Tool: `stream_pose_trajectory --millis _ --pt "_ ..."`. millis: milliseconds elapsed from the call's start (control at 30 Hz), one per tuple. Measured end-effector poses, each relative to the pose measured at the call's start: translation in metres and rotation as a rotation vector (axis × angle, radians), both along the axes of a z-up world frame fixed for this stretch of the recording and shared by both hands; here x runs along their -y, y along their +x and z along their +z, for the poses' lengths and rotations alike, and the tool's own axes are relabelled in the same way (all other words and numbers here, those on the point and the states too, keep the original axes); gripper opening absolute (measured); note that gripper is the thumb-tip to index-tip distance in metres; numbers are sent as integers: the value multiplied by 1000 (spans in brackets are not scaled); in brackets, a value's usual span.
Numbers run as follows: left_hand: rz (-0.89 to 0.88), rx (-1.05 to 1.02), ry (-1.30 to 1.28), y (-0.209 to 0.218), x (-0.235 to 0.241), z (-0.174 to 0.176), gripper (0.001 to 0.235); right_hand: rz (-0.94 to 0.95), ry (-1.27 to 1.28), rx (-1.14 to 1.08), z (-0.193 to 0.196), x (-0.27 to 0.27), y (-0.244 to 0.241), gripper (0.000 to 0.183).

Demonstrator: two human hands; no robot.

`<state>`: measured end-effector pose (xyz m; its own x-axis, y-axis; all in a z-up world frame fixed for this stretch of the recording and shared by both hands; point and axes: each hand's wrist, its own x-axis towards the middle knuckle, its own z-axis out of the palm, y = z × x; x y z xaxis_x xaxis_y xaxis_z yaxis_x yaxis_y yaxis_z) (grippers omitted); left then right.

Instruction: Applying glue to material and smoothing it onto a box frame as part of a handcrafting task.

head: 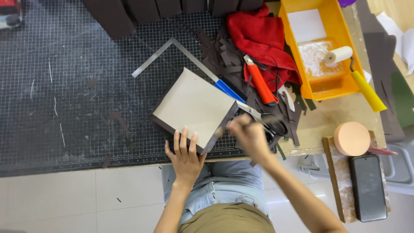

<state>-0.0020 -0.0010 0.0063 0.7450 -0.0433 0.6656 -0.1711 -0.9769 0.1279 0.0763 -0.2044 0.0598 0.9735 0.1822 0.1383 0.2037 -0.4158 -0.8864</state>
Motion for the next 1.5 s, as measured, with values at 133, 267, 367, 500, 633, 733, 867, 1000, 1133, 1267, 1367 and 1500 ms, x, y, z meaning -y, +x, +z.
stream_pose_trajectory --millis 133,267,367,500,633,733,867,1000,1133,1267,1367,1500 --pt "-7 -3 8 -2 0 -3 56 -93 -18 147 27 22 44 14" --pt "-10 -13 3 -1 1 -3 57 -119 -25 263 22 25 35 10" --pt "-16 -23 7 0 -1 -6 58 0 27 212 36 8 30 13" --pt "-18 -38 9 -1 -1 -6 59 -48 -31 262 15 32 72 13" --pt "-12 -36 4 -2 0 -5 59 -138 7 267 40 33 63 13" --pt "-19 -46 -1 -2 0 -7 59 -14 15 151 38 24 61 15" --pt "-11 -42 8 -3 0 -5 58 -144 132 54 49 22 72 23" --pt "-6 -33 7 -1 0 -8 60 -149 165 -29 48 20 76 24" --pt "0 -32 13 -3 -1 -7 57 -207 121 129 33 29 66 16" --pt "-9 -43 3 -2 0 -8 59 -51 -12 193 8 28 40 10" --pt "-6 -39 8 -1 -1 -9 59 -30 63 160 16 29 39 17" --pt "-2 -33 6 -2 0 -9 60 -87 35 197 14 19 32 10"
